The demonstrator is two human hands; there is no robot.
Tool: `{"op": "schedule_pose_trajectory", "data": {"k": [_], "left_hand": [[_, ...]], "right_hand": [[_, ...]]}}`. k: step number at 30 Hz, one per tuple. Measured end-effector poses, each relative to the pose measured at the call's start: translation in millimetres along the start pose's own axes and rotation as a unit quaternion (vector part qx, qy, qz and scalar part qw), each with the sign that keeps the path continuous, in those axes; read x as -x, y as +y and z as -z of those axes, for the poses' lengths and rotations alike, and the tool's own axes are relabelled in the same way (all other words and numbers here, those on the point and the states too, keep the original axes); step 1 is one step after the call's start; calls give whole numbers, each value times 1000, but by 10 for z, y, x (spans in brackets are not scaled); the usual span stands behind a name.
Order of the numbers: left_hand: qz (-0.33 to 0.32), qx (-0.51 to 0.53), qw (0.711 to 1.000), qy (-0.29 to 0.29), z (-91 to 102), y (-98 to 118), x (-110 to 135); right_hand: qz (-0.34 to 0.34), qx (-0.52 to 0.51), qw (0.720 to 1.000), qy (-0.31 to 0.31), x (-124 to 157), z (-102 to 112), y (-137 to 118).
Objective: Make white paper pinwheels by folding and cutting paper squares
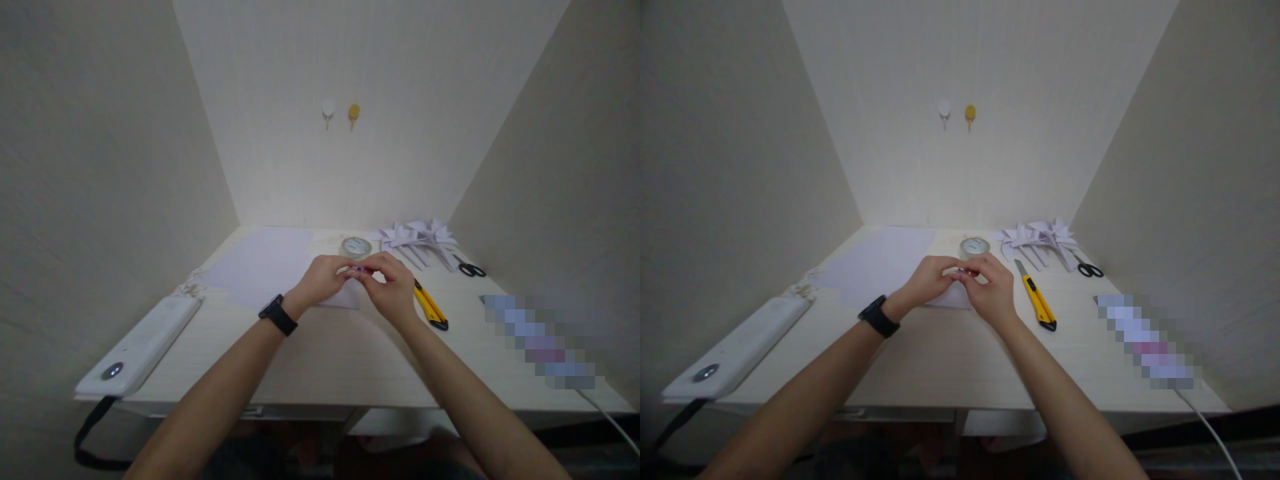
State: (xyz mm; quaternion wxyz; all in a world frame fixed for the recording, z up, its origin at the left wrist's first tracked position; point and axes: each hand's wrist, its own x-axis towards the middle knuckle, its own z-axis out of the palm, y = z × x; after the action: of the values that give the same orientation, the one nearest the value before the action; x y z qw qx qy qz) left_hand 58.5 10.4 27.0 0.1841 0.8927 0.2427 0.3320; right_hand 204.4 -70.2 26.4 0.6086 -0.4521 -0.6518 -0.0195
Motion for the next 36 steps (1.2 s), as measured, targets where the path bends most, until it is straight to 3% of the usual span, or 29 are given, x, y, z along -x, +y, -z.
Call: {"op": "schedule_pose_trajectory", "data": {"k": [6, 12, 21, 36], "left_hand": [[-46, -12, 999, 6, -28, 51, 22], [-37, -57, 998, -3, -52, 46, 25], [-22, -82, 996, 2, -50, 87, 43], [-48, -52, 997, -7, -111, 36, 45]], "right_hand": [[24, 28, 999, 13, 12, -6, -24], [21, 16, 999, 26, 18, 7, 0], [34, 8, 999, -5, 5, 20, -9], [15, 7, 1000, 6, 13, 29, 30]]}}
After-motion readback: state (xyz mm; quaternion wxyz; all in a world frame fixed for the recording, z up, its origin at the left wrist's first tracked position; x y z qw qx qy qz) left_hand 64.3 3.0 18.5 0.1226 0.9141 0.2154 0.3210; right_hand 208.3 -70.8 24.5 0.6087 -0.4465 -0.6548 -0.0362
